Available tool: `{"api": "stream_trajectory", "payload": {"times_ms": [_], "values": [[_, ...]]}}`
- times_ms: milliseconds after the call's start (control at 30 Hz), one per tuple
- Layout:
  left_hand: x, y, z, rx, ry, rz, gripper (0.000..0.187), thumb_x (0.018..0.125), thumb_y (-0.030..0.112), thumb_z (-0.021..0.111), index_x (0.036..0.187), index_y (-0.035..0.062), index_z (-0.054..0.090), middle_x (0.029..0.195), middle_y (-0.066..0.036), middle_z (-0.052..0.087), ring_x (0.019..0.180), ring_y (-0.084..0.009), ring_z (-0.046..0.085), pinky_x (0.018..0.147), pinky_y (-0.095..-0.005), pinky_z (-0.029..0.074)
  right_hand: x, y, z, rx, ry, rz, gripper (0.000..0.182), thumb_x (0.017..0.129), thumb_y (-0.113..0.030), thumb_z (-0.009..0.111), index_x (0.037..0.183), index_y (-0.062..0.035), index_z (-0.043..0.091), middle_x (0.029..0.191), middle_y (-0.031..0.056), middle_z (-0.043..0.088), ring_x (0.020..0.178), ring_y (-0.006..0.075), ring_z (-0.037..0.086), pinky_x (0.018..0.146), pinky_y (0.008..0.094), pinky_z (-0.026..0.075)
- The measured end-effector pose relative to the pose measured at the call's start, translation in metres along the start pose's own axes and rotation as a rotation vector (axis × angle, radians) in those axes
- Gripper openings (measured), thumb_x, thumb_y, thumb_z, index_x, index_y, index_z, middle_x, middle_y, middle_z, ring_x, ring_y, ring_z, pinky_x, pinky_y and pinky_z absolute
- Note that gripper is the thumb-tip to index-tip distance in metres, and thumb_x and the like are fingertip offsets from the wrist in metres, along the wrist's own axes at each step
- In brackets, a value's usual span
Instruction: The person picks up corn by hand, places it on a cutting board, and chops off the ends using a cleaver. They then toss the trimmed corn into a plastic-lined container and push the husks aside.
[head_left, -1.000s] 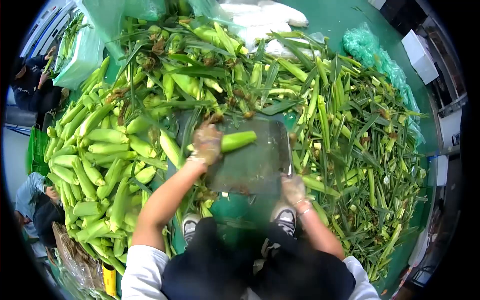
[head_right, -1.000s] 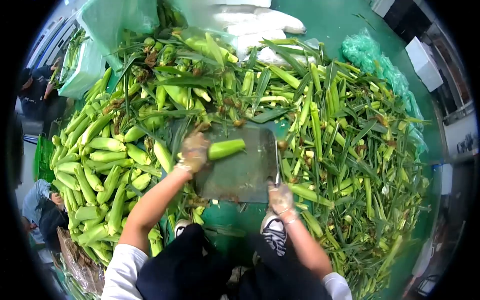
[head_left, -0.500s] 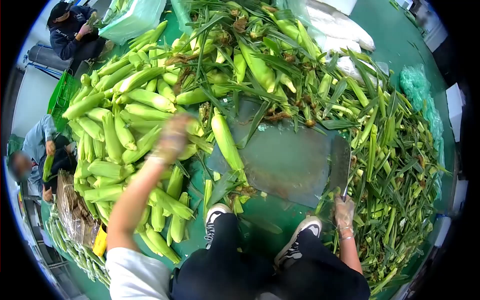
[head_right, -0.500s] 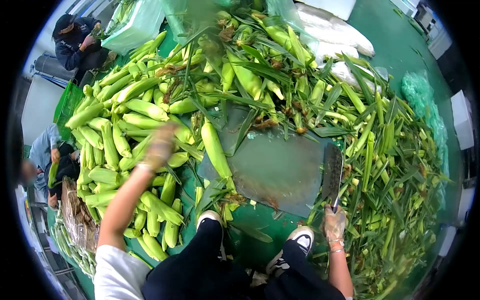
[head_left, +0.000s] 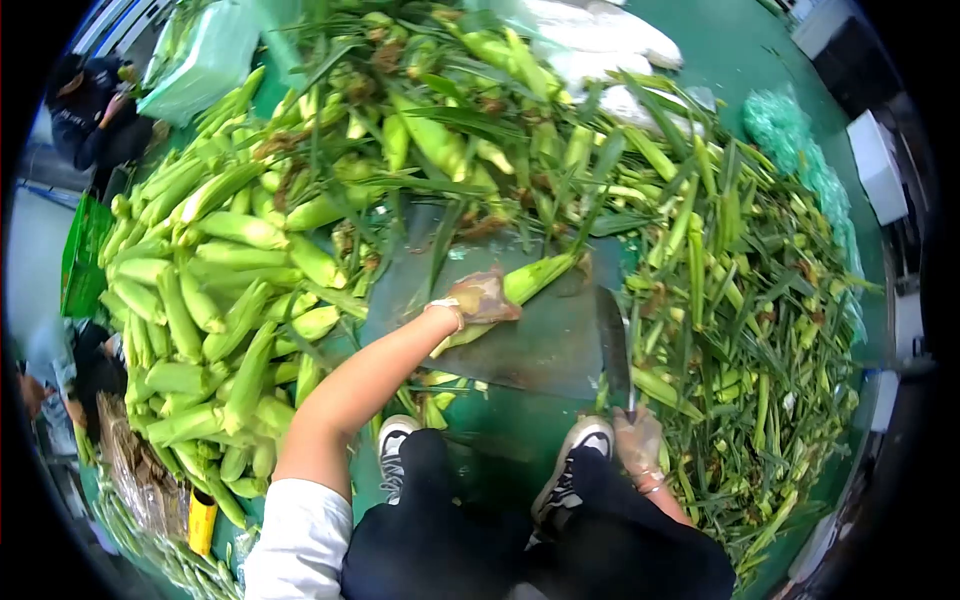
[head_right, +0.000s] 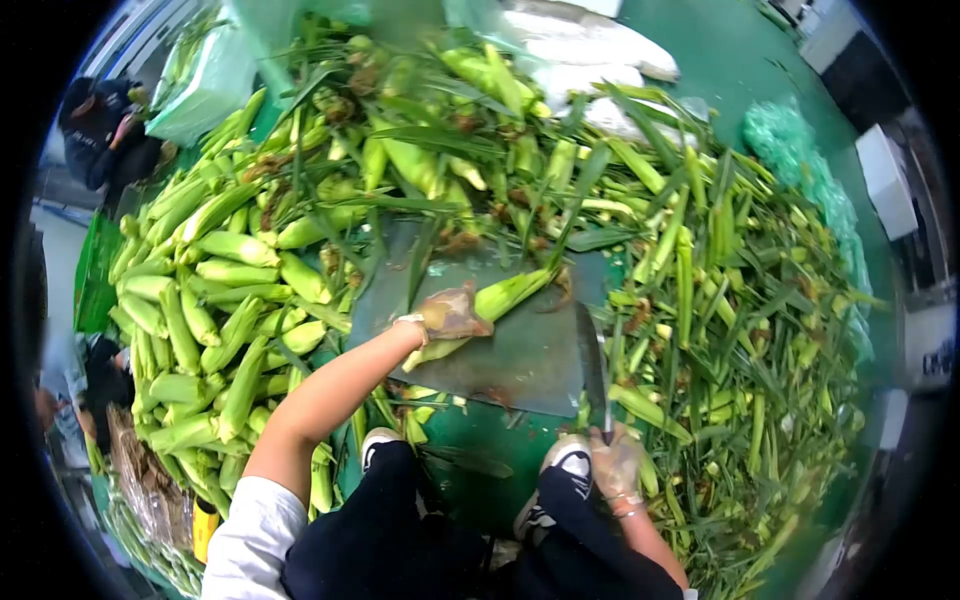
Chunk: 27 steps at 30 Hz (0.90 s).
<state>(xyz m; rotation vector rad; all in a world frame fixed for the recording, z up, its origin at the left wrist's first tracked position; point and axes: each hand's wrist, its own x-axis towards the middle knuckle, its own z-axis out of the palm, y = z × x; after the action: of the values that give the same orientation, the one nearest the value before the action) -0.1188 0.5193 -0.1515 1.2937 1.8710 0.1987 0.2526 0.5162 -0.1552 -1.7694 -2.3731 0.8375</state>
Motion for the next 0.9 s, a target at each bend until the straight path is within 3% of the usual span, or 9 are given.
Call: {"api": "stream_trajectory", "payload": {"times_ms": [67,267,367,400,500,600,700,800,900], "values": [[-0.001,0.004,0.014,0.1,-0.035,-0.093,0.076,0.068,0.047,0.073,0.118,-0.0044,0.049,0.111,-0.027,0.061,0.103,-0.038,0.06,0.087,-0.0436,0.048,0.002,-0.021,-0.015,0.048,-0.064,0.085,0.031,0.083,-0.031,0.067,0.082,-0.0008,0.058,0.075,0.0228,0.062,0.071,0.0381,0.061,0.063,0.0427,0.045],[-0.009,0.004,0.032,0.368,0.108,-0.035,0.042,0.071,0.024,0.063,0.106,0.0009,0.056,0.099,-0.015,0.067,0.092,-0.0331,0.066,0.079,-0.0404,0.053,0.048,-0.112,-0.061,0.288,0.308,-0.468,0.025,0.087,-0.024,0.066,0.079,-0.0035,0.053,0.06,0.0147,0.057,0.055,0.0347,0.058,0.052,0.0383,0.045],[-0.005,-0.002,0.039,0.4,0.209,-0.029,0.04,0.072,0.024,0.063,0.105,0.0016,0.057,0.099,-0.016,0.067,0.091,-0.0322,0.066,0.079,-0.0405,0.053,0.069,-0.084,-0.003,0.074,0.107,-0.413,0.027,0.088,-0.027,0.063,0.081,-0.002,0.056,0.064,0.0184,0.061,0.06,0.0362,0.062,0.055,0.0417,0.047],[-0.003,-0.004,0.041,0.397,0.197,-0.041,0.045,0.07,0.027,0.068,0.105,0.001,0.056,0.099,-0.017,0.066,0.093,-0.0341,0.064,0.08,-0.0419,0.052,0.07,-0.075,0.011,-0.102,-0.096,-0.24,0.032,0.089,-0.032,0.06,0.084,-0.001,0.06,0.069,0.0213,0.063,0.064,0.0379,0.064,0.058,0.0442,0.049],[-0.019,0.009,0.02,0.274,0.207,-0.036,0.053,0.068,0.032,0.075,0.106,0.0008,0.056,0.1,-0.019,0.065,0.095,-0.0364,0.063,0.081,-0.0432,0.051,0.081,-0.048,0.012,0.065,-0.191,-0.02,0.037,0.089,-0.038,0.06,0.085,-0.0013,0.064,0.07,0.0219,0.064,0.065,0.0388,0.064,0.058,0.0442,0.049],[-0.029,0.012,0.016,0.019,0.177,-0.046,0.057,0.069,0.035,0.078,0.111,0.0015,0.058,0.101,-0.016,0.066,0.095,-0.0323,0.064,0.082,-0.0396,0.051,0.068,-0.039,0.001,0.026,-0.092,-0.027,0.036,0.088,-0.038,0.062,0.083,-0.002,0.065,0.07,0.0216,0.064,0.065,0.037,0.064,0.058,0.0423,0.048],[-0.042,0.035,0.009,-0.836,0.198,0.073,0.052,0.073,0.03,0.079,0.112,0.0019,0.062,0.098,-0.012,0.068,0.092,-0.0207,0.064,0.08,-0.0338,0.05,0.068,-0.057,-0.023,0.219,0.077,-0.025,0.034,0.089,-0.036,0.063,0.085,-0.0026,0.063,0.067,0.0182,0.063,0.059,0.0304,0.06,0.056,0.0387,0.046],[-0.015,-0.009,0.043,-0.852,0.311,0.303,0.041,0.079,0.028,0.073,0.112,0.0051,0.064,0.105,-0.013,0.067,0.097,-0.0232,0.063,0.084,-0.0332,0.051,0.067,-0.107,-0.067,0.376,0.297,-0.135,0.028,0.091,-0.029,0.063,0.083,-0.0028,0.057,0.059,0.0118,0.054,0.052,0.0253,0.05,0.053,0.0354,0.043],[0.0,-0.027,0.053,-0.384,0.119,0.242,0.028,0.088,0.028,0.059,0.11,0.0121,0.066,0.113,-0.013,0.064,0.105,-0.0238,0.059,0.091,-0.0352,0.046,0.068,-0.125,-0.074,0.526,0.447,-0.294,0.025,0.09,-0.025,0.064,0.083,-0.0031,0.055,0.056,0.0097,0.05,0.049,0.0235,0.046,0.051,0.0346,0.041]]}}
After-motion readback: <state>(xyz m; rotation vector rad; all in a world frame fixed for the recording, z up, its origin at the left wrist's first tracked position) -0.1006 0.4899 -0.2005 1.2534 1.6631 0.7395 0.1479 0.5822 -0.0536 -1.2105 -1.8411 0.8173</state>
